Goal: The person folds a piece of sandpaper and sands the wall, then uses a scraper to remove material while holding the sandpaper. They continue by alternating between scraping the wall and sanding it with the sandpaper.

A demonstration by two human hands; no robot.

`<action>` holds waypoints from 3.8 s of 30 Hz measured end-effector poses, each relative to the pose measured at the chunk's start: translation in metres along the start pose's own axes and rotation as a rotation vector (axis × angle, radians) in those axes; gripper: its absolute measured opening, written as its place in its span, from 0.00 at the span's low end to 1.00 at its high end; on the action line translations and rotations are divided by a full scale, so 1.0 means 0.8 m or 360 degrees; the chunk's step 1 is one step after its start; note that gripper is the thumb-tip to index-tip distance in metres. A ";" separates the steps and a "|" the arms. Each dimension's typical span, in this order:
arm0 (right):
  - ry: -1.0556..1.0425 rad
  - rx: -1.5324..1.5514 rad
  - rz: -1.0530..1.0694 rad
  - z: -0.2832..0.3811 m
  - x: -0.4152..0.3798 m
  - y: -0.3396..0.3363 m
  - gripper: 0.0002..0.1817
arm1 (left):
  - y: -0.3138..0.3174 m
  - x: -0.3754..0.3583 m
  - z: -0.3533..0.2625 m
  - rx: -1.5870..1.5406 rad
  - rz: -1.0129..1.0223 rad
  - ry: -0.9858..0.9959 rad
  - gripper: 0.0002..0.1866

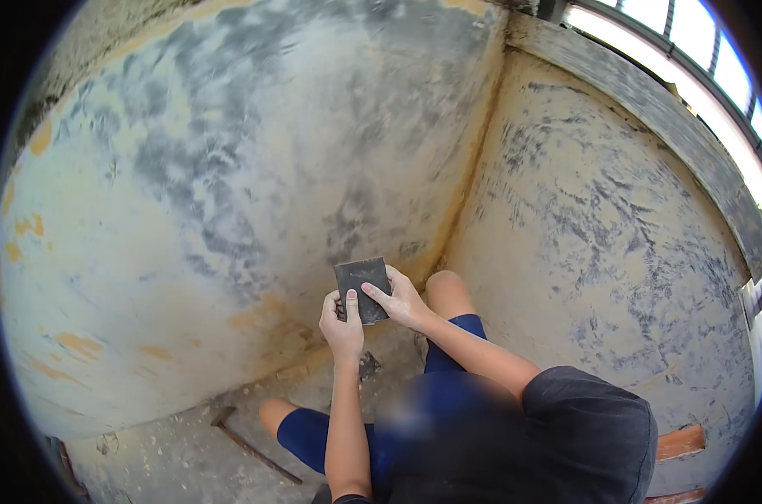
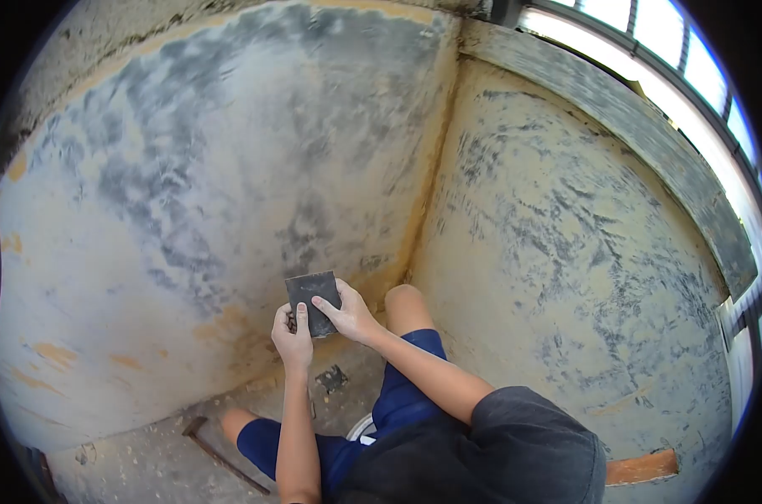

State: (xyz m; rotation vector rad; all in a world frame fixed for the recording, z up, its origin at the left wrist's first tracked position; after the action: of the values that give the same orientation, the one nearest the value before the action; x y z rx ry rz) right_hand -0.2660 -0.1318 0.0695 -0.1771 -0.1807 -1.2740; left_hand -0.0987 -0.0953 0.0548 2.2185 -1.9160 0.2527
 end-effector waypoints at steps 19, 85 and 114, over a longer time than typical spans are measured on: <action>-0.0492 -0.3399 -0.2102 0.573 -0.100 -0.257 0.21 | 0.458 0.172 -0.532 -0.0115 0.0957 0.1758 0.18; 0.0462 -0.3085 -0.2058 0.627 -0.182 -0.332 0.30 | 0.408 0.131 -0.614 0.0566 0.1634 0.1532 0.08; 0.1358 -0.3301 -0.1761 0.637 -0.163 -0.333 0.44 | -0.115 0.078 -0.361 0.0399 0.0668 -0.0783 0.20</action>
State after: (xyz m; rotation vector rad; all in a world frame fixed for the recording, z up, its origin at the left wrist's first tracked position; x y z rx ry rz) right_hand -0.5767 0.0317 0.5428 -1.3685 2.1341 -1.9747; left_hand 0.0020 -0.0666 0.3463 2.1428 -2.7524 -0.0020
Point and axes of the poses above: each hand's wrist, its own x-axis towards the middle knuckle, its own y-axis out of the palm, z = x × y, the point moved 9 cm from there along x, towards the middle knuckle, and after that the axes turned 12 degrees about z, right-handed, at the moved point
